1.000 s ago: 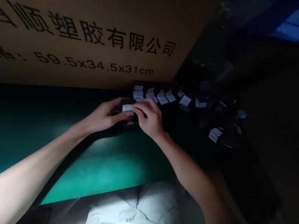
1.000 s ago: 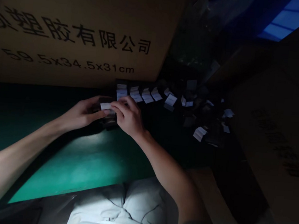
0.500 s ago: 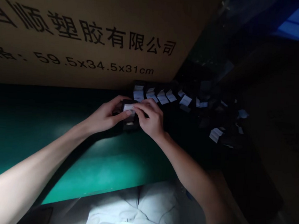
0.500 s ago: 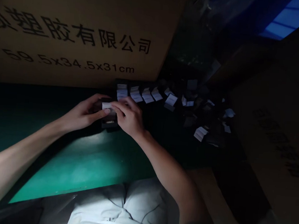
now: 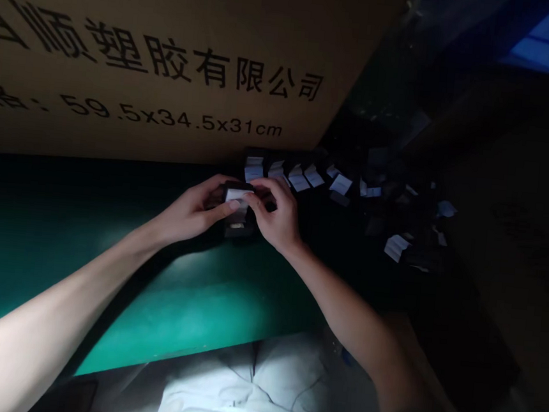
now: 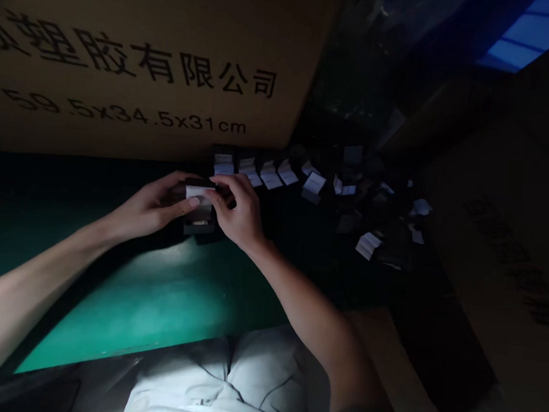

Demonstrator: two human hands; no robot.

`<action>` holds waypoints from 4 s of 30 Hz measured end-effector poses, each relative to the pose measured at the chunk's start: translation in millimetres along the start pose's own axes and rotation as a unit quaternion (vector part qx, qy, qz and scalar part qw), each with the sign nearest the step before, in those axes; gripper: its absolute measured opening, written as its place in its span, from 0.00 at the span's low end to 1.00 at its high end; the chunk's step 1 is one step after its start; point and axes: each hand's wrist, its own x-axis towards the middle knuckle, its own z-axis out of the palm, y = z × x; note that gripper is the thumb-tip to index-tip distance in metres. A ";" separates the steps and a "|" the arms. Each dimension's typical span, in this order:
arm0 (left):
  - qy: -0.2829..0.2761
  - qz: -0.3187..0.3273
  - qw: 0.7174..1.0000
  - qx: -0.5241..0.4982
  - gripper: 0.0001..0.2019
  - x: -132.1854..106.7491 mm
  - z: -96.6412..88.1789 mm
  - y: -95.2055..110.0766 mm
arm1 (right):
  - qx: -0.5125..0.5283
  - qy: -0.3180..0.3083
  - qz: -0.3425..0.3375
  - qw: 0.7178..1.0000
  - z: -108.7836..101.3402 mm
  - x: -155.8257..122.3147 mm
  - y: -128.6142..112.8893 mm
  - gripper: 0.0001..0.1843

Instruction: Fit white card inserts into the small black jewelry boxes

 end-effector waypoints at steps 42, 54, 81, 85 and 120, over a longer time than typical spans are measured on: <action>0.035 -0.055 0.998 0.016 0.37 2.2 -7.5 3.8 | 0.196 -0.108 0.219 0.950 0.2 2.6 5.9 0.21; 0.040 -0.066 0.997 0.018 0.43 2.3 -9.4 1.2 | 0.151 -0.090 0.172 0.969 5.0 1.9 8.4 0.17; 0.029 -0.073 0.997 0.029 0.41 0.5 -10.5 -0.6 | 0.189 -0.190 0.171 0.948 2.9 1.5 19.2 0.27; 0.017 -0.061 0.997 0.034 0.43 1.7 -12.5 -7.0 | 0.199 -0.194 0.197 0.940 2.9 1.5 18.2 0.28; 0.035 -0.078 0.996 -0.030 0.37 2.8 -8.3 2.2 | 0.241 -0.139 0.212 0.937 3.4 3.1 15.8 0.27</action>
